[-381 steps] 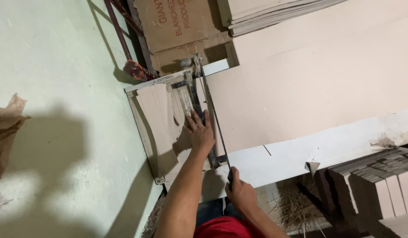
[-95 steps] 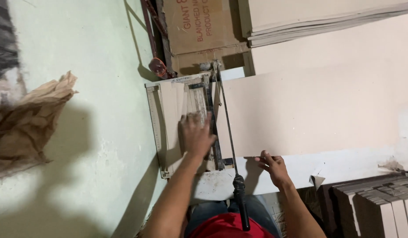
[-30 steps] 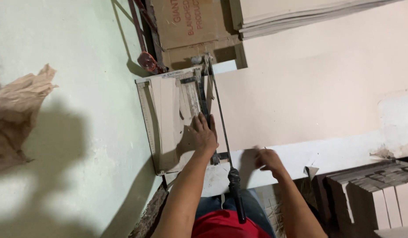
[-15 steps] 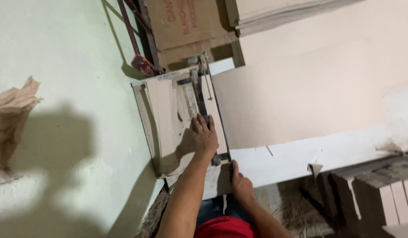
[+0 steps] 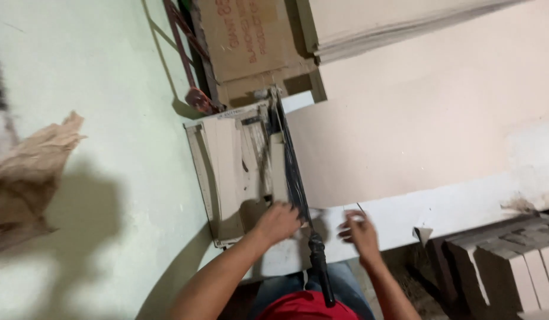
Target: The person uses a manual paper cutter to slice large sheets of cardboard. They repeatedly place the cardboard on the cutting mat, align it, and pull down the lever to cut the material into smaller pieces.
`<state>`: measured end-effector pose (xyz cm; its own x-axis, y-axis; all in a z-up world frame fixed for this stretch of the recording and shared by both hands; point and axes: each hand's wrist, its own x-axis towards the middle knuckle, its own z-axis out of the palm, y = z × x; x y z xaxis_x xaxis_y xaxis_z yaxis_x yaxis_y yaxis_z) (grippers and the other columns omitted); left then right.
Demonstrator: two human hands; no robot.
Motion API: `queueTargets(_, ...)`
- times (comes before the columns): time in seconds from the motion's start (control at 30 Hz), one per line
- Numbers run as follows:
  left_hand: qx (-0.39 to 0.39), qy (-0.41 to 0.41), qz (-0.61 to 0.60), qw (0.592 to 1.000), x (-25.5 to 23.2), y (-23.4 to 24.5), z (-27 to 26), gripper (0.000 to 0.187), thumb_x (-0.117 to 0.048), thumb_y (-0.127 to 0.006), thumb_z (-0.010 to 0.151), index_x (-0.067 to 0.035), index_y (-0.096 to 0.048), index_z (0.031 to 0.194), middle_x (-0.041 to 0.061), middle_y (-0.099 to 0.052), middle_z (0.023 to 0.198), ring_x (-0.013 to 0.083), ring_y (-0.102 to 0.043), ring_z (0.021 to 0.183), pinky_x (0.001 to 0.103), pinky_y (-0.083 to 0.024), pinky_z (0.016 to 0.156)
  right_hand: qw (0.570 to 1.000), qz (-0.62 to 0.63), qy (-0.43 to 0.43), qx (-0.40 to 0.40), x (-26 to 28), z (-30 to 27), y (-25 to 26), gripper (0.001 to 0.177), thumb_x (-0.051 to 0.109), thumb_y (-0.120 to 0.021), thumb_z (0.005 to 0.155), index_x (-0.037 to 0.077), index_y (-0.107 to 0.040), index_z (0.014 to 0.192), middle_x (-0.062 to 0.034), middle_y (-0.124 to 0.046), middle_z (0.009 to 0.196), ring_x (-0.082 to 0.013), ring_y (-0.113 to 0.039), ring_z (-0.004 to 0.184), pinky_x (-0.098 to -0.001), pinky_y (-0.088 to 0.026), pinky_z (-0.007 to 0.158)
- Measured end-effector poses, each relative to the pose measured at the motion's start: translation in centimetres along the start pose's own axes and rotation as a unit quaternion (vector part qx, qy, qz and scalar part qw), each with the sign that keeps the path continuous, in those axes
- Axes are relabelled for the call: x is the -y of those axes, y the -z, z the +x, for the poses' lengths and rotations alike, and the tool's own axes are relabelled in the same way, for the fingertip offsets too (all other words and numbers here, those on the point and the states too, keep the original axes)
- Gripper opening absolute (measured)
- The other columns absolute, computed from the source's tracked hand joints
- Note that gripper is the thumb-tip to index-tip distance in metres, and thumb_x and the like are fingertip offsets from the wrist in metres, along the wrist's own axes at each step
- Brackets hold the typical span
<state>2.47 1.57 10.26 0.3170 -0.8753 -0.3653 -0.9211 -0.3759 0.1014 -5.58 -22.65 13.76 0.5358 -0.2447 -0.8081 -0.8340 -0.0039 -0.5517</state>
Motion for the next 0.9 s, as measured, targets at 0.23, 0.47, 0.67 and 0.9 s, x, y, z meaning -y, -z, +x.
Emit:
queueTargets(0.23,0.213,0.099,0.047,0.971,3.6,-4.7,-6.8,0.017,-0.015,-0.064,0.092,-0.015,-0.072,0.107,0.020,-0.063,0.113,0.0366,-0.064,0.078,0.054,-0.048,0.059,0.959,0.255,-0.049,-0.114,-2.3,9.1,3.6,0.084,0.047,-0.071,0.101,0.008,-0.014,0.149,-0.0230,-0.046,0.126,-0.0392,-0.066,0.085,-0.0495,-0.057,0.074)
queueTargets(0.47,0.045,0.173,-0.044,0.983,3.5,-3.5,-6.4,0.028,-0.028,-0.071,0.093,-0.019,-0.073,0.119,0.017,-0.054,0.139,0.0381,-0.066,0.105,0.053,-0.050,0.081,0.951,0.307,-0.010,-0.041,-11.1,10.7,7.0,0.045,0.035,-0.075,0.100,0.003,-0.044,0.101,-0.0137,-0.063,0.071,-0.0264,-0.067,0.054,-0.0354,-0.058,0.059)
queueTargets(0.67,0.070,0.297,-0.209,0.929,3.7,3.4,-0.9,0.052,-0.026,-0.056,0.103,-0.016,-0.047,0.153,0.027,-0.042,0.154,0.0467,-0.040,0.143,0.065,-0.028,0.114,0.973,0.227,-0.012,-0.021,-5.0,8.1,2.2,0.043,0.027,-0.065,0.106,-0.015,-0.056,0.106,-0.0335,-0.070,0.101,-0.0336,-0.073,0.086,-0.0476,-0.058,0.089)
queueTargets(0.9,0.132,0.380,-0.310,0.862,4.9,6.7,3.4,0.095,-0.053,-0.070,0.092,-0.007,-0.026,0.163,0.031,-0.006,0.169,0.0519,-0.007,0.154,0.067,-0.006,0.122,0.976,0.219,0.004,-0.018,-3.0,8.3,1.7,0.034,0.024,-0.064,0.106,-0.010,-0.058,0.109,-0.0230,-0.065,0.101,-0.0384,-0.072,0.098,-0.0516,-0.060,0.095)
